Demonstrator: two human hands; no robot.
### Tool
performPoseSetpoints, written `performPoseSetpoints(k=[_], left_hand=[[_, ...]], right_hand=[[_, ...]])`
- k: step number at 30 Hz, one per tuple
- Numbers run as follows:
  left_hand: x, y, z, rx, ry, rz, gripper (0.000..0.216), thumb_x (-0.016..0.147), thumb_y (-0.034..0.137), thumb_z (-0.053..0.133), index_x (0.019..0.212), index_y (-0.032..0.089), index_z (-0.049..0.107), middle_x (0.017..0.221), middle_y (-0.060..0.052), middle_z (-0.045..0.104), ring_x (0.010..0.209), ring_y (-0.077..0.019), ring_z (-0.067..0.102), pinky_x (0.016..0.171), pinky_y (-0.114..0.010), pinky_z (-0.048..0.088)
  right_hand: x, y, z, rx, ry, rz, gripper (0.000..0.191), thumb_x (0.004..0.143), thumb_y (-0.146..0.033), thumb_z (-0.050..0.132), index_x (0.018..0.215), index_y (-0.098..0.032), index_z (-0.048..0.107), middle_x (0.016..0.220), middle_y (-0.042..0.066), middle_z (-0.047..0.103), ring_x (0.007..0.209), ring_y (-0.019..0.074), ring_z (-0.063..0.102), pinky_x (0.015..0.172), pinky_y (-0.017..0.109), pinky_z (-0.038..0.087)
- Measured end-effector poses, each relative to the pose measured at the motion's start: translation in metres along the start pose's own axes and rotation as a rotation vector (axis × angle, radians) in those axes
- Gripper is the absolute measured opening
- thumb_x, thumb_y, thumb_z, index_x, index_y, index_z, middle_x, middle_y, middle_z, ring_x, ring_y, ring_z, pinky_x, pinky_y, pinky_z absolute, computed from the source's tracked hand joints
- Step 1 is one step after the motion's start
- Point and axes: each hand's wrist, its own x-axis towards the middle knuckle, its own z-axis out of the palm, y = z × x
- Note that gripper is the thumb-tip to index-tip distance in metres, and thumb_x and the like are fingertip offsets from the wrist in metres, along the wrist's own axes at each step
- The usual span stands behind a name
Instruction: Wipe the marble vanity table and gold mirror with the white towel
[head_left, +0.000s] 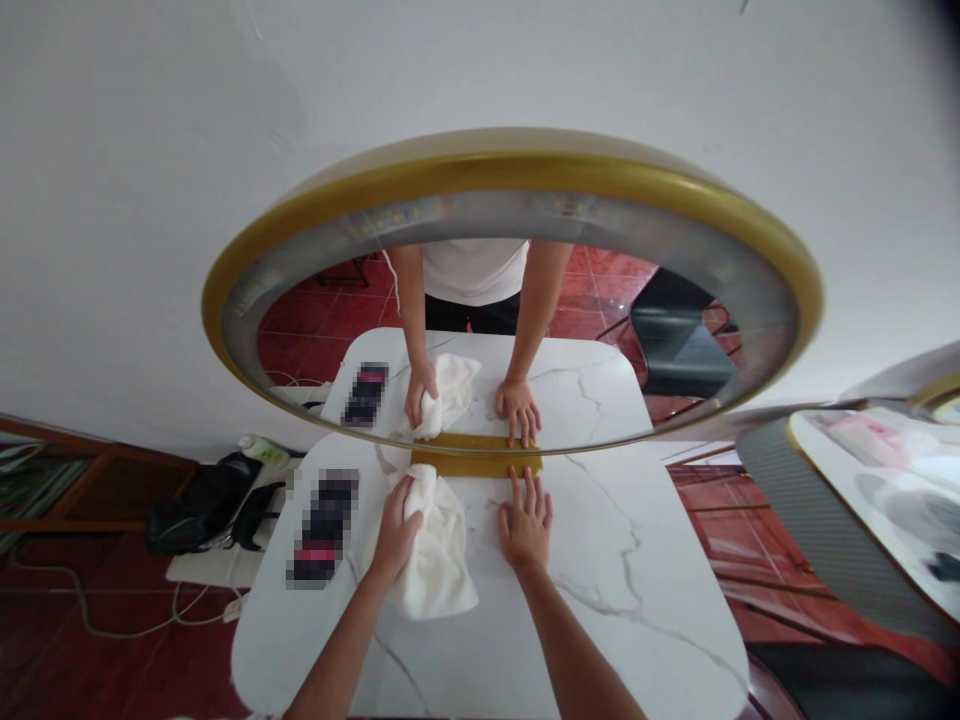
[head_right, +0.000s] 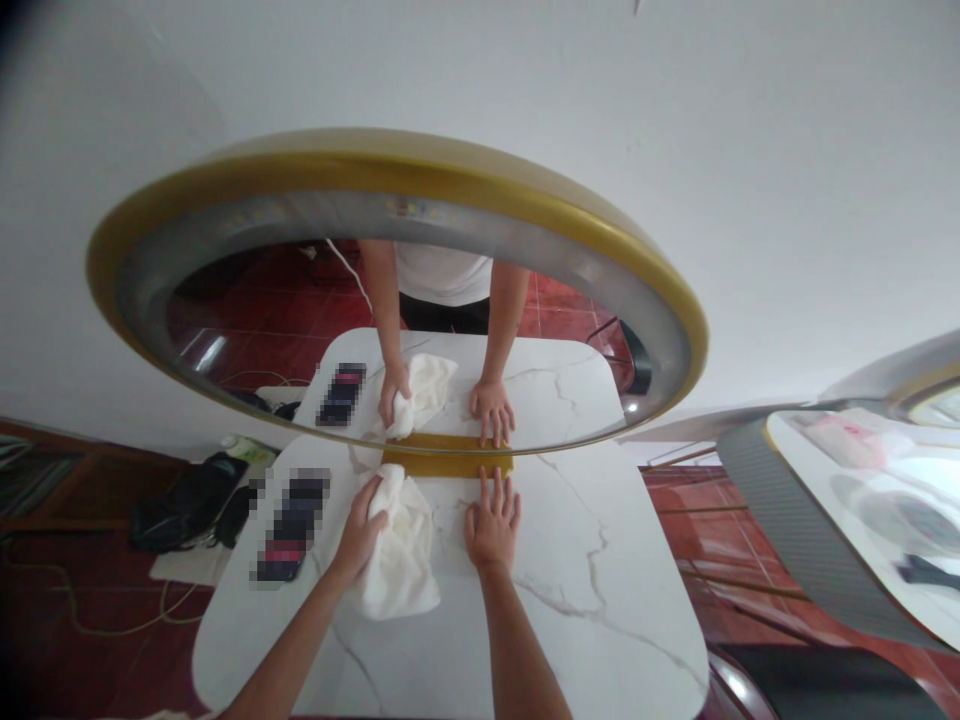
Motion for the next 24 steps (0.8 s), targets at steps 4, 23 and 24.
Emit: performPoseSetpoints(k=[4,23,24], left_hand=[[-0.011,0.006,0.001,0.009,-0.002,-0.014,0.06,0.07,0.015,0.049,0.13,0.018,0.044,0.135,-0.008,0.045,0.128,-0.0238,0.037,0.111,-0.042,0.024],[-0.026,0.037,0.07,0.356,0.015,0.061,0.065,0.068,0.017,0.05,0.133,0.018,0.04,0.137,-0.011,0.043,0.127,-0.027,0.037,0.106,-0.041,0.028],[-0.028,0.04,0.073,0.364,-0.001,0.063,0.066,0.068,0.016,0.05,0.133,0.018,0.04,0.137,-0.011,0.043,0.127,-0.027,0.037,0.106,-0.041,0.028]], right_hand=[[0.0,0.0,0.0,0.0,0.002,0.003,0.063,0.089,-0.028,0.03,0.145,-0.023,0.001,0.153,0.002,0.005,0.139,0.0225,0.006,0.111,0.046,0.009],[0.0,-0.001,-0.003,-0.005,0.004,-0.005,0.065,0.087,-0.026,0.031,0.145,-0.023,0.001,0.153,0.001,0.005,0.139,0.0228,0.007,0.11,0.046,0.01],[0.0,-0.002,-0.003,-0.006,0.005,-0.004,0.066,0.087,-0.025,0.032,0.145,-0.023,0.002,0.153,0.001,0.005,0.139,0.0228,0.007,0.11,0.047,0.01]])
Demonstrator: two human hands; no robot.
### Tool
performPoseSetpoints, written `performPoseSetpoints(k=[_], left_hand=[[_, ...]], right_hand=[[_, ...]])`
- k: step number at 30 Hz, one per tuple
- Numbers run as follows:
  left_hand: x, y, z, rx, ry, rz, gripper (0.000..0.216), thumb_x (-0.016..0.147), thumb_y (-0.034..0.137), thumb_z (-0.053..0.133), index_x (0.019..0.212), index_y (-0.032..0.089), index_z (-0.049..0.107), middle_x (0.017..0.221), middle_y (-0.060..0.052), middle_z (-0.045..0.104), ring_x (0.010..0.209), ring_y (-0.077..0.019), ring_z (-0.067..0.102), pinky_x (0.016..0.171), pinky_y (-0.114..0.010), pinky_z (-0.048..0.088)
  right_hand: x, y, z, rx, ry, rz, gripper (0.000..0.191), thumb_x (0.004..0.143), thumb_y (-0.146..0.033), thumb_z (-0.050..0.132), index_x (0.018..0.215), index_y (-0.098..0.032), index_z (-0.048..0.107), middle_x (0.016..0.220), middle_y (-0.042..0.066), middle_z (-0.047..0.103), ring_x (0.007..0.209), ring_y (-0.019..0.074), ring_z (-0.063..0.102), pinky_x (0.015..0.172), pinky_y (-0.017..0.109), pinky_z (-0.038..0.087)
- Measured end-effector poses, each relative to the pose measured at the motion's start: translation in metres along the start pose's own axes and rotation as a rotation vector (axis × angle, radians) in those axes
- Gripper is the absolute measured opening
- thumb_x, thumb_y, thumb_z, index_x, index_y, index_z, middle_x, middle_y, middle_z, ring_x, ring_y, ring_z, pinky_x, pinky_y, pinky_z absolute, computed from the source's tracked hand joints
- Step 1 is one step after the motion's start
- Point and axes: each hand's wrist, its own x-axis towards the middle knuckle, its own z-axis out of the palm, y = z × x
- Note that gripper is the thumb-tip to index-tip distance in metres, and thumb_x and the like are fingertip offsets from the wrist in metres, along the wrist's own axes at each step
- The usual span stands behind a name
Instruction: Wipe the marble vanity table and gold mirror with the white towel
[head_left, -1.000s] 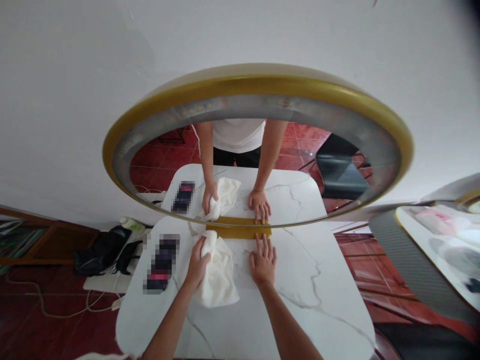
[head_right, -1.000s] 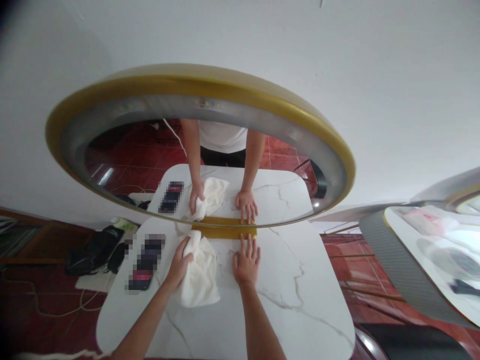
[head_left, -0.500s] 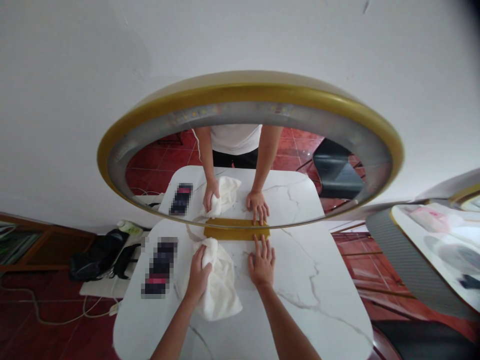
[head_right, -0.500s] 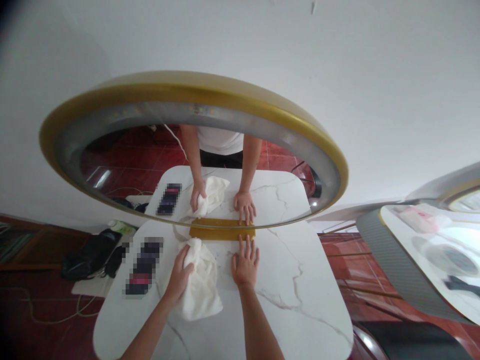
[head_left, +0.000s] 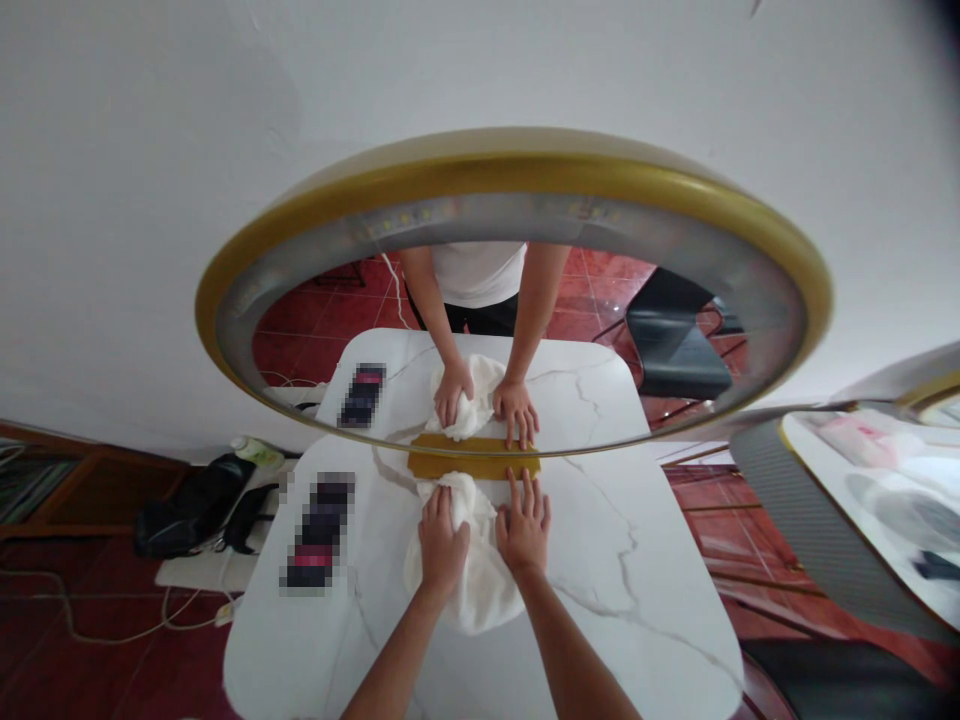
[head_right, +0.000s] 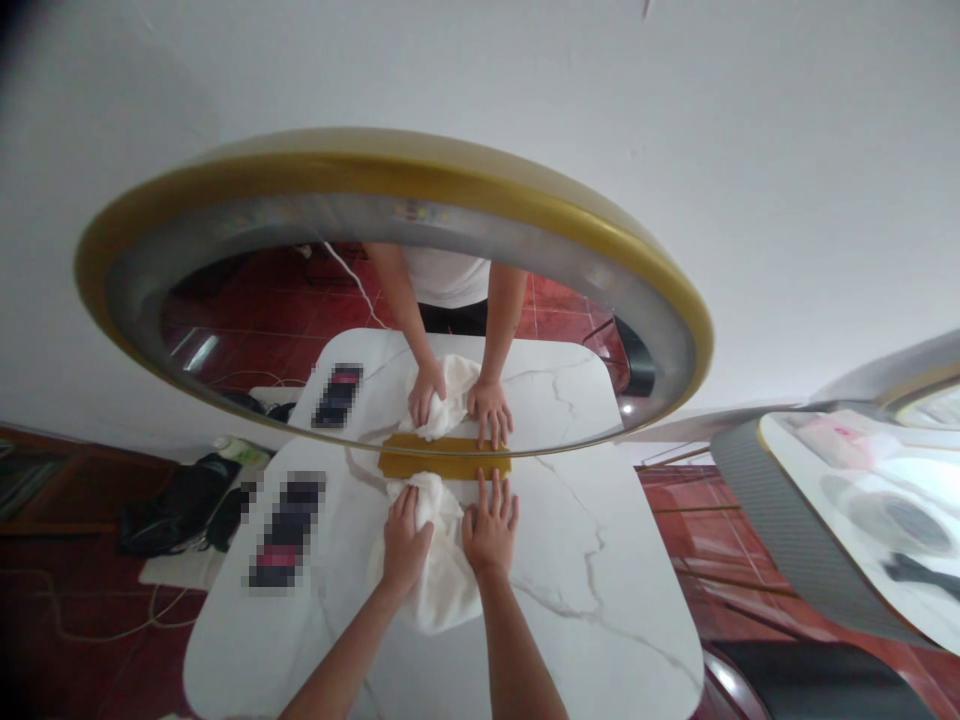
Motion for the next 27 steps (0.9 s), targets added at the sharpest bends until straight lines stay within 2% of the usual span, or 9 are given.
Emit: performPoseSetpoints(k=[7,11,14,20,27], left_hand=[[-0.004,0.029,0.011,0.089,-0.101,0.069,0.063,0.068,0.015,0.051,0.13,0.017,0.046,0.136,-0.012,0.045,0.127,-0.0275,0.036,0.102,-0.04,0.029],[0.001,0.042,0.006,0.095,-0.212,0.181,0.056,0.072,0.019,0.052,0.128,0.019,0.049,0.135,-0.01,0.047,0.124,-0.0278,0.038,0.101,-0.039,0.029],[0.005,0.043,0.001,0.093,-0.248,0.208,0.053,0.074,0.022,0.052,0.127,0.02,0.049,0.135,-0.01,0.047,0.124,-0.0276,0.038,0.101,-0.038,0.028],[0.009,0.021,-0.013,0.152,-0.18,0.196,0.06,0.069,0.015,0.052,0.128,0.018,0.046,0.135,-0.009,0.046,0.126,-0.0258,0.036,0.103,-0.036,0.028],[0.018,-0.024,-0.055,0.295,-0.05,0.135,0.057,0.073,0.014,0.048,0.129,0.02,0.043,0.133,-0.006,0.047,0.123,-0.0223,0.04,0.1,-0.036,0.035]], right_hand=[[0.0,0.003,0.008,-0.027,0.005,-0.001,0.065,0.086,-0.023,0.033,0.145,-0.023,0.006,0.153,0.001,0.008,0.138,0.0225,0.008,0.11,0.046,0.01],[0.0,0.009,0.013,-0.019,-0.013,-0.035,0.066,0.085,-0.027,0.036,0.145,-0.025,0.009,0.152,0.001,0.01,0.138,0.0237,0.008,0.11,0.046,0.01],[0.0,0.01,0.013,-0.007,-0.012,-0.032,0.066,0.085,-0.027,0.036,0.145,-0.025,0.009,0.152,0.001,0.01,0.139,0.0236,0.007,0.11,0.046,0.009],[0.0,0.004,0.005,0.005,-0.003,-0.002,0.063,0.087,-0.022,0.031,0.145,-0.026,0.007,0.152,-0.001,0.009,0.139,0.0216,0.006,0.111,0.045,0.008],[-0.001,0.003,0.003,0.003,0.005,0.005,0.06,0.09,-0.023,0.029,0.145,-0.025,0.006,0.152,0.0,0.009,0.139,0.0203,0.006,0.111,0.044,0.01]])
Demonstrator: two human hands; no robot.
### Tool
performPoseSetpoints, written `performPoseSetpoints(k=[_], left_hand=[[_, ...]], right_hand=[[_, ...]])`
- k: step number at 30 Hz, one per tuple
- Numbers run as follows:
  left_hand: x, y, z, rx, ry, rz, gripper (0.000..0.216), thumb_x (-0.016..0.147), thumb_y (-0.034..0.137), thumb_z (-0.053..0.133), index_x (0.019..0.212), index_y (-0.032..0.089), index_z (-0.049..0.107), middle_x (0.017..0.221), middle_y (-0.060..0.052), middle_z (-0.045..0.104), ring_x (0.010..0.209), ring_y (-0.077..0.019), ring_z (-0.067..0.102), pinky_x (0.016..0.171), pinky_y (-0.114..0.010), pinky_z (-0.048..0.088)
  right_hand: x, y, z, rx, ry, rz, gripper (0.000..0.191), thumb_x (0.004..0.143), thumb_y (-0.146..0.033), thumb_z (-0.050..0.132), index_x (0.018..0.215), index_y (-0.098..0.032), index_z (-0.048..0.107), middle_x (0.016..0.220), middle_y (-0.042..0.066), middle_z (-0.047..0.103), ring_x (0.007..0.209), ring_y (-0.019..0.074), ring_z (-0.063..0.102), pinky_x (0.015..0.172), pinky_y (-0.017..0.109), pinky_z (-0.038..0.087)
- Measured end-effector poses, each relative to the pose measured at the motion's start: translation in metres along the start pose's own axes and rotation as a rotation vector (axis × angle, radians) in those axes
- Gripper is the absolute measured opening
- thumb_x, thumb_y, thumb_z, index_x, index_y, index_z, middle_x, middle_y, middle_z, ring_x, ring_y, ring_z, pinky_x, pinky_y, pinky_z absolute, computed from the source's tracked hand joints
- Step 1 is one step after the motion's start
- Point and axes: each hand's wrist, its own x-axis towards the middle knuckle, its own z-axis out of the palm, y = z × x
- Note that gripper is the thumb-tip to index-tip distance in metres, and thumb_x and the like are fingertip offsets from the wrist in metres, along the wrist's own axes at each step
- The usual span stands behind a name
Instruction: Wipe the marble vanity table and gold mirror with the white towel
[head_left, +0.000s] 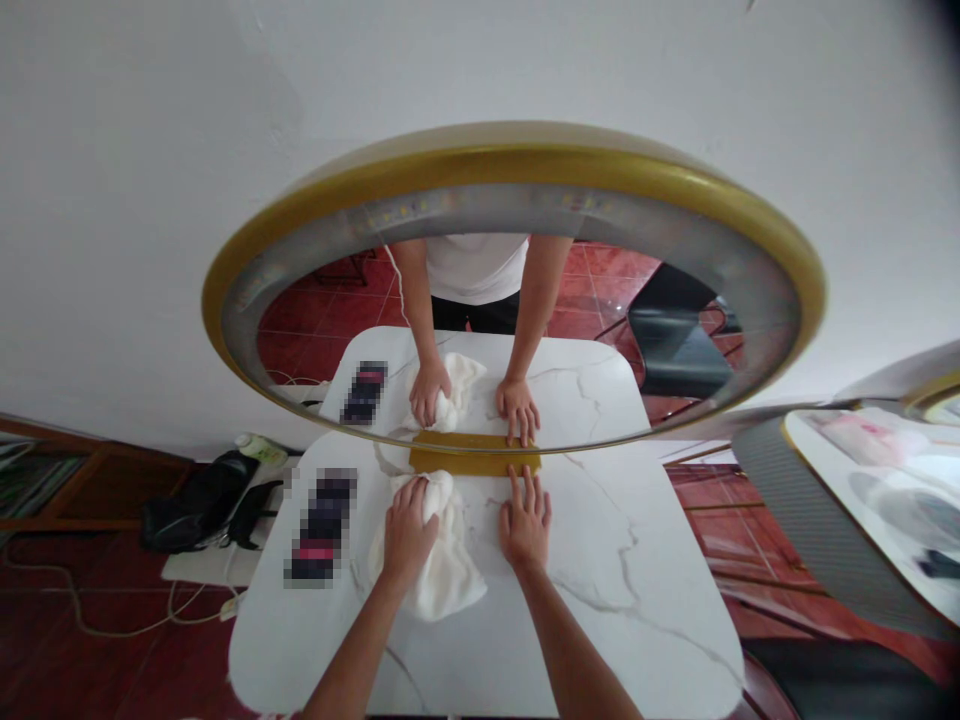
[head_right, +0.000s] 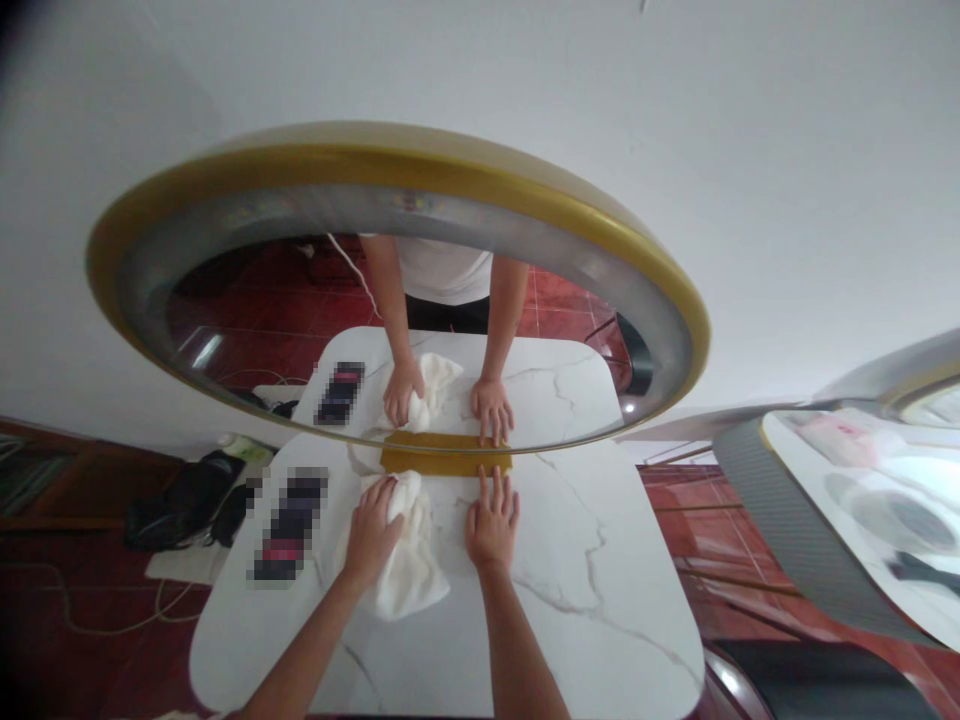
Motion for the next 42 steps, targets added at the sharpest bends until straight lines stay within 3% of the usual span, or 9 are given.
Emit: performPoseSetpoints(k=[4,8,30,35,42], left_hand=[[0.002,-0.02,-0.008,0.078,0.066,-0.037,0.054,0.074,0.015,0.049,0.128,0.02,0.043,0.132,-0.007,0.047,0.121,-0.0237,0.042,0.098,-0.038,0.037],[0.001,-0.019,-0.006,0.143,0.087,-0.04,0.054,0.075,0.015,0.05,0.128,0.018,0.043,0.133,-0.008,0.046,0.122,-0.0244,0.04,0.097,-0.037,0.038],[-0.004,0.083,0.036,0.106,-0.033,0.152,0.05,0.079,0.028,0.054,0.128,0.019,0.046,0.132,-0.009,0.047,0.12,-0.0264,0.038,0.099,-0.04,0.03],[-0.001,0.096,0.038,0.087,-0.087,0.179,0.051,0.079,0.027,0.052,0.129,0.02,0.045,0.134,-0.008,0.045,0.122,-0.0263,0.036,0.099,-0.04,0.029],[0.007,0.106,0.034,0.041,-0.183,0.28,0.046,0.081,0.024,0.047,0.127,0.022,0.047,0.133,-0.005,0.047,0.121,-0.0237,0.036,0.1,-0.038,0.028]], right_hand=[[0.0,0.001,0.001,0.003,0.003,-0.001,0.059,0.09,-0.023,0.029,0.145,-0.027,0.008,0.152,-0.001,0.01,0.139,0.0206,0.007,0.111,0.045,0.01],[0.0,0.001,0.002,0.011,0.009,-0.009,0.06,0.089,-0.023,0.03,0.145,-0.027,0.006,0.152,-0.001,0.009,0.139,0.0208,0.007,0.111,0.045,0.01],[-0.001,0.004,0.008,0.026,0.04,-0.038,0.066,0.084,-0.018,0.031,0.145,-0.025,0.007,0.152,0.0,0.011,0.138,0.0232,0.009,0.109,0.048,0.012],[0.0,0.006,0.012,0.073,0.062,-0.031,0.072,0.079,-0.015,0.034,0.145,-0.025,0.006,0.152,0.0,0.013,0.138,0.0207,0.012,0.11,0.045,0.012],[0.001,0.014,0.017,0.319,0.112,-0.013,0.075,0.077,-0.011,0.029,0.146,-0.023,0.002,0.149,0.0,0.022,0.137,0.0158,0.016,0.111,0.041,0.015]])
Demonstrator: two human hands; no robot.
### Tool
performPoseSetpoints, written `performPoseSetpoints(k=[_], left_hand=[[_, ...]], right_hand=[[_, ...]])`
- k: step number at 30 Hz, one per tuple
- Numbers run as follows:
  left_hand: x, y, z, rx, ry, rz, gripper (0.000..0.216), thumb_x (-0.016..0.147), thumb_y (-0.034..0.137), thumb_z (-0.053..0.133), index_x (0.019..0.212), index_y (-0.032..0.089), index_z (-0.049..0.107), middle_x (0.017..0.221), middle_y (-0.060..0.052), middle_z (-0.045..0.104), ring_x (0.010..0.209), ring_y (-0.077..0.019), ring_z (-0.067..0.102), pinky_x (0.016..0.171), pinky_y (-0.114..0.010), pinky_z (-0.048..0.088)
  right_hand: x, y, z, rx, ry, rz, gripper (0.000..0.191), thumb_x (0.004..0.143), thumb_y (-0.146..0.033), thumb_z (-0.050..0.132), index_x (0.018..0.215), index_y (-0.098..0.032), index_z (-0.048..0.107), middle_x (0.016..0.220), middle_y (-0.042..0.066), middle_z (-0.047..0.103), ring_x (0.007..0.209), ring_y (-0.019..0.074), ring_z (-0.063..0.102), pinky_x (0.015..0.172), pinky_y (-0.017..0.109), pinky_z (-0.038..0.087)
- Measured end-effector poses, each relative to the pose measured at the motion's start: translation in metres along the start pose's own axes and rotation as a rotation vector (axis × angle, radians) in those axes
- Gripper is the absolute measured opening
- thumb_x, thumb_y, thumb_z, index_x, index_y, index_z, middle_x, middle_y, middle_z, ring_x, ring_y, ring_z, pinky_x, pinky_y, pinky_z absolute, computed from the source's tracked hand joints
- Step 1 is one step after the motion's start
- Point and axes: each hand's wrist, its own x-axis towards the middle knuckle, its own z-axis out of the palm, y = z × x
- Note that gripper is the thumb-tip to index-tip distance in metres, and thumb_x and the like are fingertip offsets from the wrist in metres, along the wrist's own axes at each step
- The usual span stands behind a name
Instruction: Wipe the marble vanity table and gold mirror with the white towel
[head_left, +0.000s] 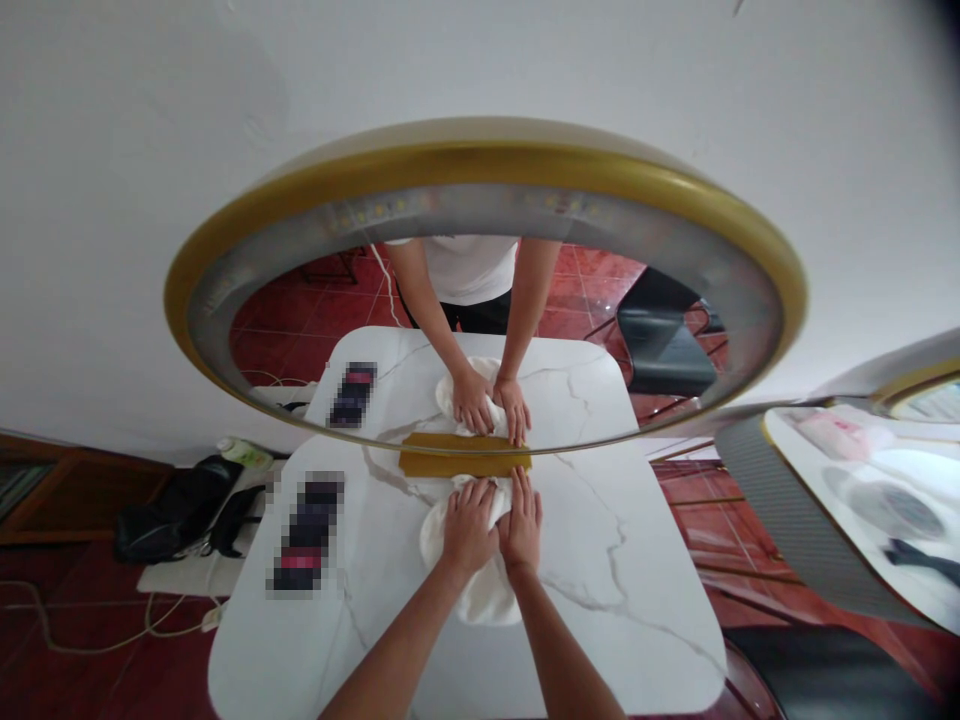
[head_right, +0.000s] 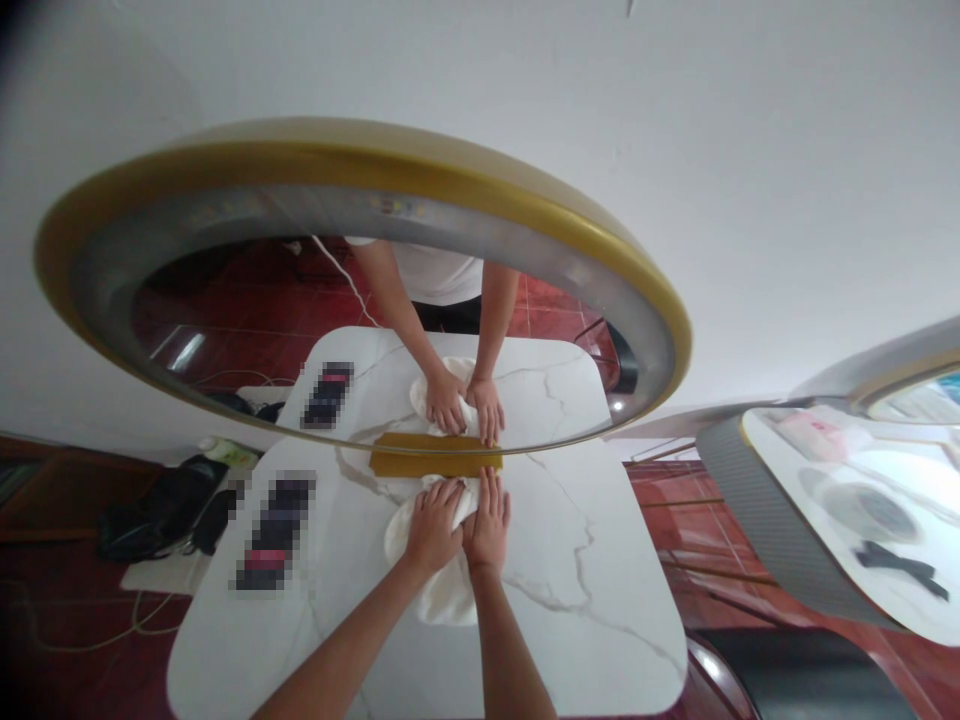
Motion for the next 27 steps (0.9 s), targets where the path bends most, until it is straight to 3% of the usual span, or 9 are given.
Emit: performPoseSetpoints(k=[7,13,20,27], left_hand=[[0.006,0.002,-0.002,-0.038,-0.008,0.084,0.044,0.081,0.025,0.049,0.125,0.026,0.049,0.131,-0.002,0.049,0.119,-0.0229,0.039,0.099,-0.038,0.031],[-0.003,-0.008,-0.001,0.011,0.036,0.031,0.047,0.081,0.028,0.051,0.127,0.024,0.048,0.131,-0.004,0.049,0.12,-0.0244,0.039,0.1,-0.039,0.031],[-0.033,-0.061,-0.009,0.134,0.14,-0.093,0.055,0.077,0.023,0.053,0.131,0.02,0.044,0.137,-0.006,0.045,0.124,-0.0256,0.037,0.102,-0.038,0.03],[-0.052,-0.118,-0.028,0.219,0.271,-0.271,0.06,0.078,0.019,0.047,0.136,0.017,0.035,0.141,-0.009,0.04,0.126,-0.026,0.036,0.1,-0.039,0.033]], right_hand=[[-0.001,0.009,0.006,0.072,0.013,0.017,0.074,0.076,-0.011,0.024,0.146,-0.023,0.003,0.148,-0.001,0.025,0.136,0.0136,0.019,0.111,0.039,0.015],[0.001,0.001,0.0,0.015,-0.017,0.023,0.069,0.081,-0.014,0.025,0.146,-0.023,0.003,0.15,0.0,0.021,0.136,0.0152,0.017,0.111,0.04,0.014],[0.002,-0.004,-0.005,-0.065,-0.049,0.019,0.054,0.091,-0.023,0.019,0.145,-0.024,0.012,0.151,0.001,0.016,0.137,0.0153,0.014,0.11,0.042,0.014],[0.003,-0.012,-0.009,-0.198,-0.093,-0.003,0.052,0.092,-0.029,0.025,0.144,-0.029,0.016,0.151,0.0,0.015,0.138,0.0188,0.01,0.11,0.045,0.011]])
